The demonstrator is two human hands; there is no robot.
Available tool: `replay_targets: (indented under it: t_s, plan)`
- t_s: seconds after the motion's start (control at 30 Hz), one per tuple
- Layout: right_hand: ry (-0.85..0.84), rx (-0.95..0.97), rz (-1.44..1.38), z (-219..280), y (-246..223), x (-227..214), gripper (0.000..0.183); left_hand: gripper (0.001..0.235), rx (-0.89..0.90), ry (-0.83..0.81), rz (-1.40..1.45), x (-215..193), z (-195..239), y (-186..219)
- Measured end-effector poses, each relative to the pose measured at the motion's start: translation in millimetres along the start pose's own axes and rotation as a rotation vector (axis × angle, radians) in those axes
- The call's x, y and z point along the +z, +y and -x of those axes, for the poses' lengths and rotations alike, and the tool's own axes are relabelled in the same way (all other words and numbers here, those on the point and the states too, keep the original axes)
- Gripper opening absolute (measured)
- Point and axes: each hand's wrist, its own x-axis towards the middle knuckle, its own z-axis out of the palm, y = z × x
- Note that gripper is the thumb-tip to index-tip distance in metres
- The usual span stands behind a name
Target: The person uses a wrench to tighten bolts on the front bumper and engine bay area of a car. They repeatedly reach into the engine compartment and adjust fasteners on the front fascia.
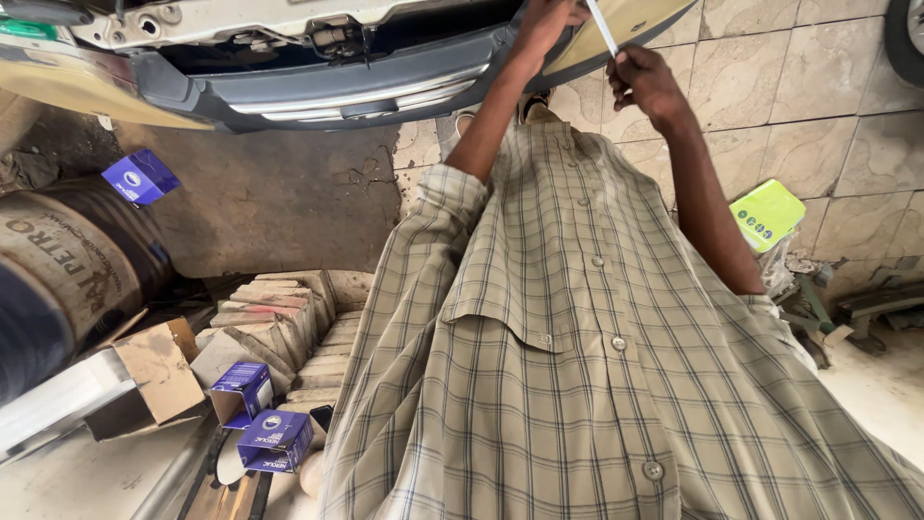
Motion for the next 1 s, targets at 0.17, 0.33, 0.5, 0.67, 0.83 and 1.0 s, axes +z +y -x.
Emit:
replay_targets:
  t_s: [0.17, 0.33, 0.5, 0.67, 0.83, 1.0]
  plan:
    - [-0.036, 0.006, -0.056, 4, 3, 10, 0.029, 0.033, 0.052, 0.147, -0.206, -25, 13, -12]
    - [-0.040, -0.016, -0.046, -6, -10, 16, 0.026, 0.024, 0.029, 0.220, -0.752, -37, 18, -22]
    - [-0.034, -0.002, -0.059, -13, -25, 19, 0.026, 0.038, 0.219, 0.252, -0.879, -41, 14, -32]
    - [-0.028, 0.028, -0.025, -15, -32, 20, 0.026, 0.053, 0.170, 0.229, -0.970, -48, 16, -26]
    - [-0.036, 0.040, -0.015, -19, -27, 17, 0.026, 0.072, 0.162, 0.186, -1.105, -52, 22, -17]
    - [-0.014, 0.052, 0.028, -29, -22, 4, 0.023, 0.089, 0.208, 0.214, -1.262, -51, 21, -18]
